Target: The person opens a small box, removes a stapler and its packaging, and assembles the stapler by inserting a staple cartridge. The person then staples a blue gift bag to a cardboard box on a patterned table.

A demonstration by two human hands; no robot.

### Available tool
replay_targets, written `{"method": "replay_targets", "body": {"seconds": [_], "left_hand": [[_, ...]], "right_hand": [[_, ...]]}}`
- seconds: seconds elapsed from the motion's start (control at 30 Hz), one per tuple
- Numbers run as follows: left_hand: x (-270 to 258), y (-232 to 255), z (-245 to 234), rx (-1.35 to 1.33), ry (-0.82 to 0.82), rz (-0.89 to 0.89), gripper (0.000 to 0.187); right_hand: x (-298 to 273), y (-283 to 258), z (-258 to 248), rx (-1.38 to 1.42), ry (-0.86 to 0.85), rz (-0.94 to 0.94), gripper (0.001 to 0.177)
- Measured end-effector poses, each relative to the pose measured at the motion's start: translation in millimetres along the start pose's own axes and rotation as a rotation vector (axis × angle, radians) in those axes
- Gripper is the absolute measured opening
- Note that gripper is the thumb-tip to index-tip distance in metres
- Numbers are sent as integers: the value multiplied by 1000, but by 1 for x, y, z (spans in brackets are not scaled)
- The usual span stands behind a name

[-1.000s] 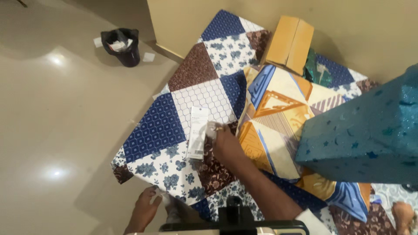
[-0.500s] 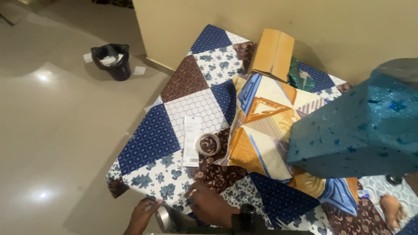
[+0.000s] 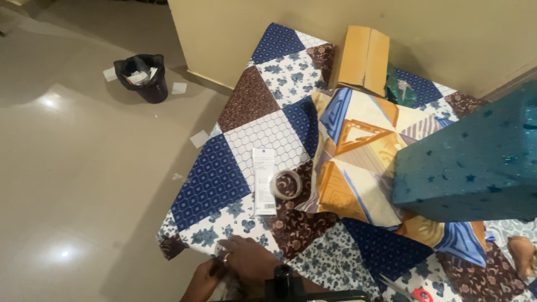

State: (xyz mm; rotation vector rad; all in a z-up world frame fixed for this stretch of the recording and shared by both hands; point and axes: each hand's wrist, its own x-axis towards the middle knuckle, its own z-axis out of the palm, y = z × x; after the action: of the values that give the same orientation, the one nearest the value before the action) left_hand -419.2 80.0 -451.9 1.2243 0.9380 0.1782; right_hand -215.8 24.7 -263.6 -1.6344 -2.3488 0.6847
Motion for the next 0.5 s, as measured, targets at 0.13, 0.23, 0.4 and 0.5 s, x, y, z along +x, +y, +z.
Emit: {"method": "replay_targets", "body": {"seconds": [0.13, 0.23, 0.4, 0.5], "left_hand": [[3, -2, -2, -80, -75, 43, 20], [5, -3, -3, -208, -142, 11, 21], [8, 5, 0, -102, -19, -42, 18], [9, 12, 2, 19, 40, -11, 12]], "right_hand": [[9, 6, 8, -44, -140, 55, 40], [8, 4, 8, -33, -100, 65, 34], [10, -6, -1, -70, -147, 63, 38], [9, -10, -2, -38, -129, 115, 35]]}}
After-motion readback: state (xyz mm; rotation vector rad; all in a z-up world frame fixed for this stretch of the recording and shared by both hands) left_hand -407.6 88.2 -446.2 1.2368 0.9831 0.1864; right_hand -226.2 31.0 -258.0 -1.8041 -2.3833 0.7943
